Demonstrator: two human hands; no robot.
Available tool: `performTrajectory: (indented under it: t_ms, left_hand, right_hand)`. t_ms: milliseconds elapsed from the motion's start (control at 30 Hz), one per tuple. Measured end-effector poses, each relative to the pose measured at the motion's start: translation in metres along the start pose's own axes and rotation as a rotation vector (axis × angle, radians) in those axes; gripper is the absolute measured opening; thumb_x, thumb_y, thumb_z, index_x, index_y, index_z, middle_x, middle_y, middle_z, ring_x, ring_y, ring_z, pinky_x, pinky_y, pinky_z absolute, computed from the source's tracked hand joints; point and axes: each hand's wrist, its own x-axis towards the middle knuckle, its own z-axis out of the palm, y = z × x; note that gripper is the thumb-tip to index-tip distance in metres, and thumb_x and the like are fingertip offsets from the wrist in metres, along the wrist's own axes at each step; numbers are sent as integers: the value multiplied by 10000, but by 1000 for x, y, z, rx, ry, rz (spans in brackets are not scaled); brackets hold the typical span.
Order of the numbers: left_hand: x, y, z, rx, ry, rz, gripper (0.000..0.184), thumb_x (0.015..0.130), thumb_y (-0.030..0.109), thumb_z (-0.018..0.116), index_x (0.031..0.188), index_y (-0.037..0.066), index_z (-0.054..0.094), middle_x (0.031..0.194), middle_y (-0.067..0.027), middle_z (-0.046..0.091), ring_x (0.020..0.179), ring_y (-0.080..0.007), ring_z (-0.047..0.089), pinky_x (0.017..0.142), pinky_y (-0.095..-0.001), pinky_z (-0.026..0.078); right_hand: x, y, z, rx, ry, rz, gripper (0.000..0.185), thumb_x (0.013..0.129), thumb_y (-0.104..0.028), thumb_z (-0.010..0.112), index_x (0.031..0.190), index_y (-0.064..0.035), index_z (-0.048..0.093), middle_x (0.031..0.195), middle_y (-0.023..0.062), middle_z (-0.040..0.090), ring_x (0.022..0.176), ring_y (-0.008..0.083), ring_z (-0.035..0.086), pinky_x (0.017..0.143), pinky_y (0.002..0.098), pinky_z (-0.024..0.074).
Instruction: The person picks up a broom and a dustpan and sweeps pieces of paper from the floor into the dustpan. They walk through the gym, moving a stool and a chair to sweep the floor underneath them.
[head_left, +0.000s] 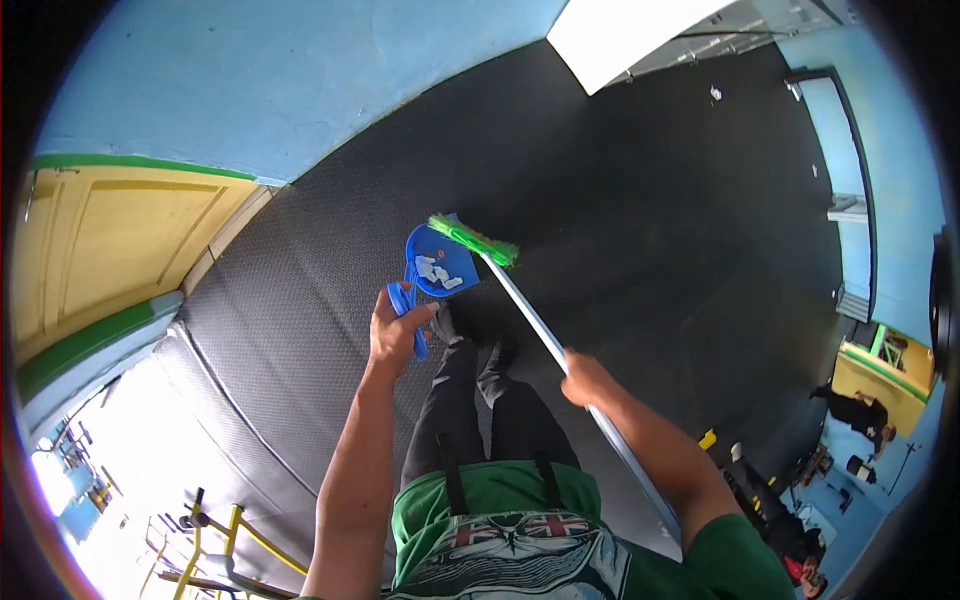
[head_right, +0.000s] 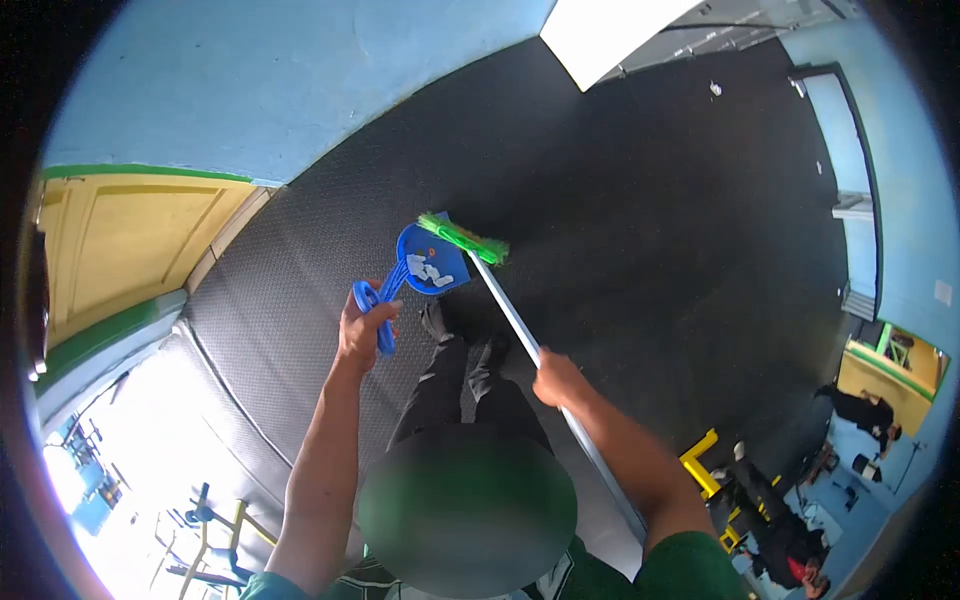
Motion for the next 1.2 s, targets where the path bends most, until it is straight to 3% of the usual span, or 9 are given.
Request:
performTrajectory:
  t_ms: [167,267,367,533,733,867,967,1067,1200]
  left_hand:
    - [-6,-7,5,-104,45,6,503,682,137,719,1107,67,461,756,-35,524,670,-126,545,528,-277,490]
    - [-13,-5,17,-168,87,20,509,675,141,726,1113,70,475,788,-34,525,691,-131,541,548,-287,483]
    - [-15,-8,28,-126,105,10,541,656,156,738,1127,57,492,838,-45,524,727,-148,533,577,-304,468]
    - [-8,-14,36,-126,154,42,550,639,174,751,1118,62,504,829,-45,540,758,-154,552,592,-307,467]
    - [-22,-27,30,-131,285,37,561,632,184,764,1119,54,518,852,-53,563,782,-166,567,584,-311,478]
    - [-73,-60,28,-340,353,88,539,645,158,769,1118,78,523,850,-48,532,783,-169,564,610,-309,482]
    - [-116,-110,28,-516,471,83,587,658,146,758,1172,44,495,929,-88,589,881,-190,586,635,-316,506]
    - [-156,-152,49,-771,609,107,539,667,127,750,1138,64,496,833,-59,548,821,-172,578,614,-308,498]
    - [-199,-180,80,-1092,754,93,511,669,63,710,1132,87,496,867,-54,492,725,-165,563,615,-315,519]
  right_hand:
    - [-16,18,-43,11,105,262,413,782,-32,495,1182,53,430,977,308,607,947,432,596,843,462,490]
    - [17,26,-56,166,78,321,351,769,-26,513,1116,25,499,946,271,624,829,401,643,692,434,551]
    - [42,40,-33,155,-9,228,316,748,-20,508,1060,28,527,879,245,639,682,362,663,528,413,552]
    - [35,24,-19,235,-134,105,309,764,-42,543,1064,32,518,739,219,625,576,291,651,482,395,543]
    - [15,39,-72,391,-356,-75,204,743,-28,553,945,-14,529,542,50,473,404,141,493,343,308,408]
    - [-14,21,-123,117,-347,-137,372,751,-26,536,1122,-4,511,568,61,507,412,146,517,359,312,441]
    - [-7,-19,-143,-214,-207,-213,657,767,-37,536,1388,-5,324,719,170,612,472,200,587,417,338,490]
    - [14,-74,-141,-488,-119,-359,633,761,-32,522,1369,6,350,835,232,636,529,238,629,456,343,507]
    - [46,-151,-110,-762,-124,-555,610,741,-84,531,1331,-3,400,1030,293,610,844,375,654,726,397,535]
